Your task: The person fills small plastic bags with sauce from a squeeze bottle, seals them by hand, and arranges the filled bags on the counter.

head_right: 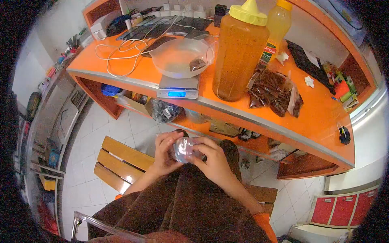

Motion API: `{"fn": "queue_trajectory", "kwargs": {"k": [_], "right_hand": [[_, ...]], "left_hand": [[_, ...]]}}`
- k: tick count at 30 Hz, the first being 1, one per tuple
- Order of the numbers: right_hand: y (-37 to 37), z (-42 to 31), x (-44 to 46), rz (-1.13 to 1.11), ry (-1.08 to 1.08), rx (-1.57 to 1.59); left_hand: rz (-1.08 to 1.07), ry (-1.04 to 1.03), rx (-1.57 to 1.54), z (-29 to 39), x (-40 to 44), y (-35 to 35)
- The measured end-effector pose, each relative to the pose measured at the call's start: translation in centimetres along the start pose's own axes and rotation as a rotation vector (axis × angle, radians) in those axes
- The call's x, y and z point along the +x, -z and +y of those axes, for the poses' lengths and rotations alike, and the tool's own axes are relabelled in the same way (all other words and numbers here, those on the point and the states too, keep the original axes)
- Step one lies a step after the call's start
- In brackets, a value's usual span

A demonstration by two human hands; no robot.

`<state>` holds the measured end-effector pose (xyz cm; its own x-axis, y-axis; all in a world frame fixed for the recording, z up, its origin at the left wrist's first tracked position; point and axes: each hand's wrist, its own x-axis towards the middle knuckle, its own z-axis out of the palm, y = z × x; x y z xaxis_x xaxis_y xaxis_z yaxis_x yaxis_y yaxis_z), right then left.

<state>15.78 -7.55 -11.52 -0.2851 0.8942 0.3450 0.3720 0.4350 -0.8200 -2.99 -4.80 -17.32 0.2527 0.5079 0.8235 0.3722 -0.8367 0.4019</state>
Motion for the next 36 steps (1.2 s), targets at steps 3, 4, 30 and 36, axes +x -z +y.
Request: {"fn": "queue_trajectory", "kwargs": {"k": [3, 4, 30, 36], "right_hand": [[-0.3, 0.8, 0.1, 0.017, 0.041, -0.06], [-0.3, 0.9, 0.2, 0.04, 0.049, -0.079], [-0.8, 3.2, 1.2, 0.008, -0.166, 0.33], [-0.6, 2.0, 1.1, -0.035, -0.155, 0.196]], "left_hand": [[-0.044, 0.009, 0.05, 0.3, 0.0, 0.4], [-0.038, 0.025, 0.062, 0.2, 0.0, 0.5], [-0.103, 0.089, 0.049, -1.1, -0.3, 0.5], [-0.099, 0.083, 0.052, -1.0, -0.3, 0.1]]}}
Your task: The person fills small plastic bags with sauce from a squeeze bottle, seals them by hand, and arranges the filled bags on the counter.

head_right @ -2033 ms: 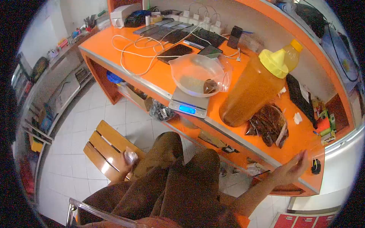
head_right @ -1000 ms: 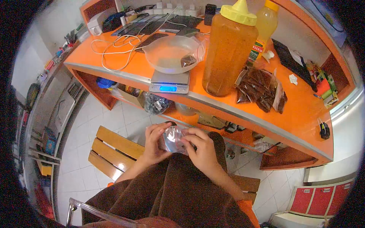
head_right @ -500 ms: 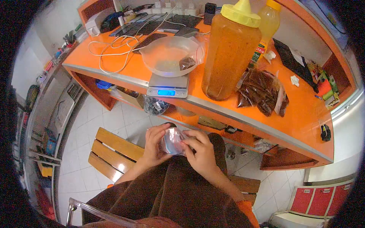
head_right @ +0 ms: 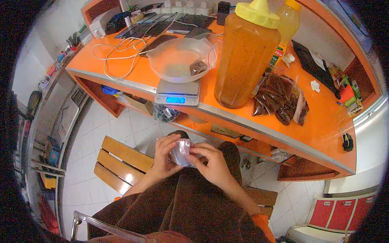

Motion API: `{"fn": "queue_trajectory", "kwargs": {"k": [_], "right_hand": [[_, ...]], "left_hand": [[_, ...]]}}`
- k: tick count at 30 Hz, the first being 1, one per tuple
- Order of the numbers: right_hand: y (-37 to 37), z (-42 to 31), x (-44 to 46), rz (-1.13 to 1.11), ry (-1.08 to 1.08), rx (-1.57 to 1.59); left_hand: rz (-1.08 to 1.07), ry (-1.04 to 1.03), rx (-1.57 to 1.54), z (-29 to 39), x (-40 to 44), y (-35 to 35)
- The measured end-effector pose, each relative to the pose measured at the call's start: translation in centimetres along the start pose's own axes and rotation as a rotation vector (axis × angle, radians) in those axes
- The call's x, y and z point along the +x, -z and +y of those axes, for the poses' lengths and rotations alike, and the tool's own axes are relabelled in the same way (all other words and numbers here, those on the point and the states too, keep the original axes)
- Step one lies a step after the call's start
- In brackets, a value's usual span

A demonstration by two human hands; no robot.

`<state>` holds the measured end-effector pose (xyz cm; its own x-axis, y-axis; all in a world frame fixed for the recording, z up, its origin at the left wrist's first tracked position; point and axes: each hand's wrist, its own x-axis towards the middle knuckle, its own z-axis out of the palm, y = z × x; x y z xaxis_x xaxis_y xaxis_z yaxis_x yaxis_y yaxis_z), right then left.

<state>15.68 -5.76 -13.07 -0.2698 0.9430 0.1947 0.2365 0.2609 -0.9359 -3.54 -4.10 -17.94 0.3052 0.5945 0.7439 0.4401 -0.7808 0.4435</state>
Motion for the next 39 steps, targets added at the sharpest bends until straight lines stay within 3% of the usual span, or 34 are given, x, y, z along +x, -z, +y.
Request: {"fn": "queue_trajectory", "kwargs": {"k": [5, 17, 21, 27, 33, 39], "right_hand": [[-0.3, 0.6, 0.1, 0.051, 0.161, -0.296], [-0.4, 0.6, 0.0, 0.228, 0.252, -0.353], [-1.2, -0.1, -0.1, 0.098, 0.228, -0.44], [-0.3, 0.6, 0.1, 0.111, 0.144, -0.195], [0.3, 0.6, 0.1, 0.29, 0.126, -0.159], [0.9, -0.1, 0.0, 0.165, 0.049, -0.08]], "left_hand": [[-0.053, -0.013, 0.077, 0.7, 0.2, -0.1], [-0.069, 0.097, 0.079, 1.6, 0.8, -0.3], [-0.106, 0.096, 0.116, 1.5, 0.3, -0.7], [-0.126, 0.144, 0.069, 1.7, 0.5, -0.3], [-0.103, 0.192, 0.102, 1.4, 0.4, -0.2], [-0.072, 0.221, 0.136, 1.4, 0.4, 0.2]]}}
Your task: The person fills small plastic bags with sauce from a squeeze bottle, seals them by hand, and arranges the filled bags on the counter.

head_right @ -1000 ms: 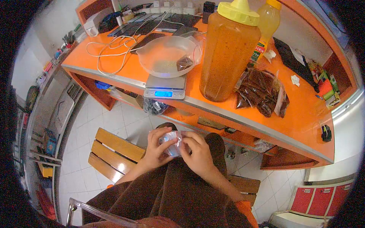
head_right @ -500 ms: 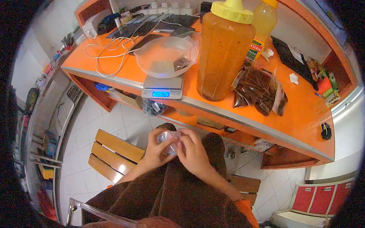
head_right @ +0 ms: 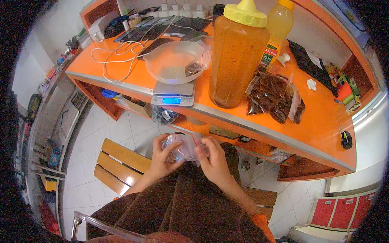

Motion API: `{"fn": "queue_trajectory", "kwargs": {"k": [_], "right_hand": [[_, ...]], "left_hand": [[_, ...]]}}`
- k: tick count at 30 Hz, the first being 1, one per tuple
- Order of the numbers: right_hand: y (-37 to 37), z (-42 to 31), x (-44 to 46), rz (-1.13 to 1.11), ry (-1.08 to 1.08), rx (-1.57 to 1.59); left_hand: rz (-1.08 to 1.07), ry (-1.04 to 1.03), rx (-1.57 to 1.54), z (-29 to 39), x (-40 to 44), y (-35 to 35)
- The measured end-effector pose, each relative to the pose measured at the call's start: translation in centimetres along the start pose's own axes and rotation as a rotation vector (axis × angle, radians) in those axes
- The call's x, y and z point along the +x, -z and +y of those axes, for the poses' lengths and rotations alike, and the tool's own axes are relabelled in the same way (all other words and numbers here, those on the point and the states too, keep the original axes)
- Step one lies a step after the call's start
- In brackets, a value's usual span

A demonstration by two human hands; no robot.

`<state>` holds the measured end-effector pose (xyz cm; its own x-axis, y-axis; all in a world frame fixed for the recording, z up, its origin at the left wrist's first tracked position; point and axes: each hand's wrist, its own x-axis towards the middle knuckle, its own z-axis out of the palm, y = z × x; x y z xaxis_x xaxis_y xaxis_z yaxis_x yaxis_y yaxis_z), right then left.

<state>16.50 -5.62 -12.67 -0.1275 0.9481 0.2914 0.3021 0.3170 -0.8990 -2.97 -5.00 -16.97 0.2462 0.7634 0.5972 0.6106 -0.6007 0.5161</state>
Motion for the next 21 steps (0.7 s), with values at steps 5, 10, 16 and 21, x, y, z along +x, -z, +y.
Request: {"fn": "queue_trajectory", "kwargs": {"k": [5, 10, 16, 21], "right_hand": [[-0.9, 2.3, 0.1, 0.045, 0.077, -0.098], [-0.3, 1.8, 0.2, 0.067, -0.092, 0.235], [-0.4, 3.2, 0.2, -0.02, -0.389, 0.897], [-1.0, 3.8, 0.3, -0.254, -0.619, 1.277]], "left_hand": [[-0.033, -0.037, 0.024, 0.1, -0.1, 0.4], [-0.032, 0.055, 0.092, -0.6, -1.1, 2.1], [-0.111, 0.435, 0.411, -6.1, -7.1, 3.5], [-0.276, 0.791, 0.566, -16.9, -21.9, 0.4]]}}
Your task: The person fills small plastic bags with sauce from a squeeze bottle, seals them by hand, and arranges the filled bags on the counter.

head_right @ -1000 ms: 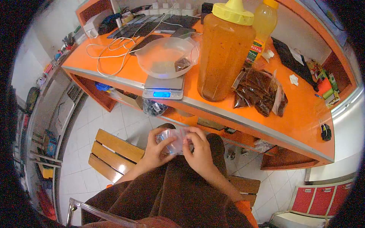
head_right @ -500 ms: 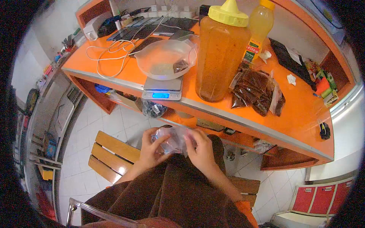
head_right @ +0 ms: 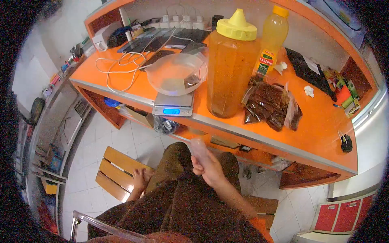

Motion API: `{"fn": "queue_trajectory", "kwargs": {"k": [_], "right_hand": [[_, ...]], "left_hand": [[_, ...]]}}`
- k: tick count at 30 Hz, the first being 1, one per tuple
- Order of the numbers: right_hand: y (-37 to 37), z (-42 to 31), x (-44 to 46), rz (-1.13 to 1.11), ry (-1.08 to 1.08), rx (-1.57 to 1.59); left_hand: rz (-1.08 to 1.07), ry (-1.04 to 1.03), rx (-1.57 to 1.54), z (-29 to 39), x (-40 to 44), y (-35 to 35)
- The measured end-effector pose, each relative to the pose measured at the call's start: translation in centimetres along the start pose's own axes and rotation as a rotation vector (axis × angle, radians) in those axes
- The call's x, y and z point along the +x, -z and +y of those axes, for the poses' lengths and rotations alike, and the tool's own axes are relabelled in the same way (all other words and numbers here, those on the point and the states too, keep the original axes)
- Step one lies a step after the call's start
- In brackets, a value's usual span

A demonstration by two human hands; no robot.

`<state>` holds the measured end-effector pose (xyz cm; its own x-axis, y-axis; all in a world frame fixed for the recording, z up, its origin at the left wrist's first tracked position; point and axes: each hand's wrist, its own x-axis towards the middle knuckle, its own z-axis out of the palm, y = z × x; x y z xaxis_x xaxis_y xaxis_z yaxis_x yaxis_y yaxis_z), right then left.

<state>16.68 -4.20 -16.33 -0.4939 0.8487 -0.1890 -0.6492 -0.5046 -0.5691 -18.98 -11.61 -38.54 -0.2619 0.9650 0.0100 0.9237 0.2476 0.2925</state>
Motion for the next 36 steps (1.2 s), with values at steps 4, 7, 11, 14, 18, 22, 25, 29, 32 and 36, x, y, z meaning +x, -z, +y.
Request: {"fn": "queue_trajectory", "kwargs": {"k": [4, 7, 11, 14, 18, 22, 25, 29, 32, 36], "right_hand": [[-1.1, 1.7, 0.4, 0.182, 0.304, -0.661], [-1.1, 1.1, -0.4, 0.116, 0.308, -0.916], [-1.9, 0.9, -0.8, -0.059, 0.278, -1.072], [-2.9, 0.7, -0.9, -0.187, 0.368, -1.199], [-2.6, 0.8, -1.1, -0.098, 0.704, -1.524], [-2.8, 0.5, -2.2, 0.04, 0.721, -1.618], [-3.0, 0.0, -2.4, 0.116, 0.628, -1.465], [-2.8, -1.2, -2.2, 0.165, 0.798, -1.489], [-2.2, -1.9, -2.0, 0.247, 0.934, -1.44], [-2.3, -2.0, -2.1, 0.359, 0.82, -1.383]], "left_hand": [[-0.29, 0.052, 0.149, -3.3, 0.0, -2.4], [-0.237, -0.082, 0.167, -0.5, 2.8, -0.2], [-0.673, -0.305, -0.983, 11.6, 7.0, 9.9], [-1.226, -0.454, -1.803, 20.7, 3.9, 15.3], [-1.394, -0.405, -1.674, 25.0, 2.2, 17.3], [-1.405, -0.193, -1.583, 24.3, 2.4, 14.8], [-1.354, -0.223, -1.705, 24.3, 2.5, 13.9], [-1.25, -0.245, -1.62, 23.5, 3.1, 15.3], [-0.753, -0.421, -1.427, 22.3, 3.7, 15.0], [0.299, -0.601, -0.961, 23.1, 2.7, 15.6]]}}
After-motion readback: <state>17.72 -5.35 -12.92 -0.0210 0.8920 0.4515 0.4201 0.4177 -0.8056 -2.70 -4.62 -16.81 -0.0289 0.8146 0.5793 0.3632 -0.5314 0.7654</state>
